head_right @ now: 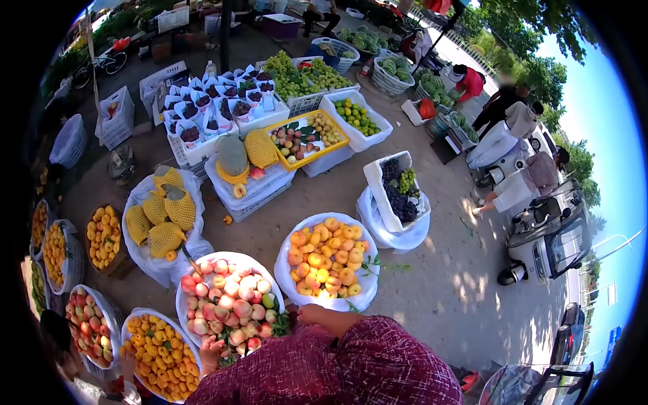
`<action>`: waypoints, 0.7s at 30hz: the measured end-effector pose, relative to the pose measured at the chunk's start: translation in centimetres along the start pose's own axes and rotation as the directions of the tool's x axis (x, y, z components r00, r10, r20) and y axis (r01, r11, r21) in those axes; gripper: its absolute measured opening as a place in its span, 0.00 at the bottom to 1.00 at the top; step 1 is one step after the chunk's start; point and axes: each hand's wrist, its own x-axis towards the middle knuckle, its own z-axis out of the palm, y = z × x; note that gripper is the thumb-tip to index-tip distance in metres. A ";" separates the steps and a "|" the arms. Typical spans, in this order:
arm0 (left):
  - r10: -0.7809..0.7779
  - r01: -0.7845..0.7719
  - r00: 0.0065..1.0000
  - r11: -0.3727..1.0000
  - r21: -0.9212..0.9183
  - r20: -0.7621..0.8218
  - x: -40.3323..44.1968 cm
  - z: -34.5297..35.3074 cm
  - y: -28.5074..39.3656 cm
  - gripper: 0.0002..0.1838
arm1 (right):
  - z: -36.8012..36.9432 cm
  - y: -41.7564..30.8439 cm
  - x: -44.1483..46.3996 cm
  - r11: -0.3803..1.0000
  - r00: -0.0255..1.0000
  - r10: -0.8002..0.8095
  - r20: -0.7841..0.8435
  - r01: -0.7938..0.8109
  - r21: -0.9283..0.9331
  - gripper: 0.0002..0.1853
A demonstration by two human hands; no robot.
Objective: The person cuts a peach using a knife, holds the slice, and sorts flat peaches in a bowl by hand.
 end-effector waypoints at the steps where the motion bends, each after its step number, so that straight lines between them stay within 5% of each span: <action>1: 0.017 -0.017 1.000 0.997 0.071 0.000 -0.7 0.3 1.2 0.22 | -0.2 -0.6 0.0 1.000 1.000 -0.015 -0.012 0.014 -0.027 0.22; 3: 0.055 -0.056 0.998 0.976 0.211 0.011 -1.4 1.1 3.6 0.17 | -1.1 -1.7 -0.3 0.998 0.999 -0.042 -0.030 0.041 -0.048 0.23; 7: 0.080 -0.082 0.994 0.996 -0.039 -0.072 -1.9 3.6 7.3 0.12 | -1.6 -2.6 -0.2 0.996 0.996 -0.083 -0.036 0.083 -0.027 0.23; 12: 0.307 -0.336 0.936 0.927 -0.169 -0.173 -0.8 6.0 15.5 0.08 | -1.0 -1.8 -0.7 0.991 0.985 -0.117 -0.124 0.124 0.053 0.19; 14: 0.476 -0.490 0.871 0.859 -0.150 -0.120 -1.3 6.8 20.1 0.11 | -0.3 -0.7 0.0 0.993 0.987 -0.110 -0.116 0.115 0.034 0.20; 16: 0.596 -0.590 0.797 0.737 -0.329 -0.096 -2.3 8.2 25.3 0.15 | -0.1 0.2 0.1 0.996 0.992 -0.078 -0.099 0.082 0.036 0.22; 21: 0.881 -0.850 0.471 0.438 -0.294 -0.048 -6.3 10.8 36.3 0.16 | -1.0 -0.2 -2.1 0.995 0.997 0.026 -0.066 -0.020 0.097 0.24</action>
